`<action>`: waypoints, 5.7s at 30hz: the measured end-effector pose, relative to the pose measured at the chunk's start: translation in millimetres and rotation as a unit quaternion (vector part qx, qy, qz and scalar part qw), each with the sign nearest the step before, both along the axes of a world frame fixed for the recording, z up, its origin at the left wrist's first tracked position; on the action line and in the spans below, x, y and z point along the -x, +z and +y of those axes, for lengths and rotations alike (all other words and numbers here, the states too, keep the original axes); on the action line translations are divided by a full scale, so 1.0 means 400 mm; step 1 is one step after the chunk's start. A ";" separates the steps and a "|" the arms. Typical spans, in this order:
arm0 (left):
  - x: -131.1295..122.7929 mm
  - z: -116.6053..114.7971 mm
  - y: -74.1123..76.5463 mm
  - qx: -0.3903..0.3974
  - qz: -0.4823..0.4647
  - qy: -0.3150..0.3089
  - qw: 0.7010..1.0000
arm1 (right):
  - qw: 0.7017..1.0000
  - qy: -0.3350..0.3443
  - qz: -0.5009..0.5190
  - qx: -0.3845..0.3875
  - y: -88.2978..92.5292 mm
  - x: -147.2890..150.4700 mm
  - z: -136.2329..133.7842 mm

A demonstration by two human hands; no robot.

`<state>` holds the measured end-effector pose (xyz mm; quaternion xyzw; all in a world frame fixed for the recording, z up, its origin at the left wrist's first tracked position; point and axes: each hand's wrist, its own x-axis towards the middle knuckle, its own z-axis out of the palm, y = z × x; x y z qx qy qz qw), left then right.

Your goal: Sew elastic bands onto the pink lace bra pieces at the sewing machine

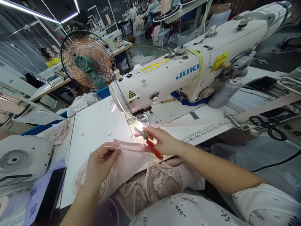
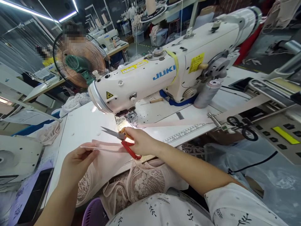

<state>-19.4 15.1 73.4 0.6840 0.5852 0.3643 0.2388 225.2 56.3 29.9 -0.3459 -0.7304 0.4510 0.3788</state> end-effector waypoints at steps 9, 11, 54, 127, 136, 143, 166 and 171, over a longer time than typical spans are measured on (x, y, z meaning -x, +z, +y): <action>-0.005 -0.041 -0.002 -0.038 -0.005 0.075 0.996 | 0.992 0.018 0.084 0.093 -0.017 0.076 -0.023; -0.004 -0.045 -0.006 -0.035 -0.015 0.099 0.994 | 0.991 -0.018 0.090 0.093 -0.030 0.078 -0.029; 0.015 -0.121 -0.074 0.100 -0.349 0.179 0.914 | 0.973 -0.067 0.185 0.120 -0.024 0.105 -0.075; -0.075 -0.033 0.070 0.319 -0.038 -0.091 0.943 | 0.885 0.243 -0.396 0.020 0.077 -0.077 -0.021; -0.071 -0.023 0.071 0.345 -0.054 -0.077 0.934 | 0.891 0.242 -0.380 0.057 0.092 -0.080 -0.022; -0.072 -0.018 0.075 0.338 -0.082 -0.069 0.935 | 0.888 0.199 -0.415 0.017 0.099 -0.072 -0.034; -0.069 -0.011 0.087 0.359 -0.099 -0.073 0.925 | 0.890 0.185 -0.416 0.014 0.080 -0.067 -0.036; -0.037 -0.023 0.068 0.297 -0.136 -0.080 0.942 | 0.929 0.150 -0.338 0.019 0.058 -0.056 -0.037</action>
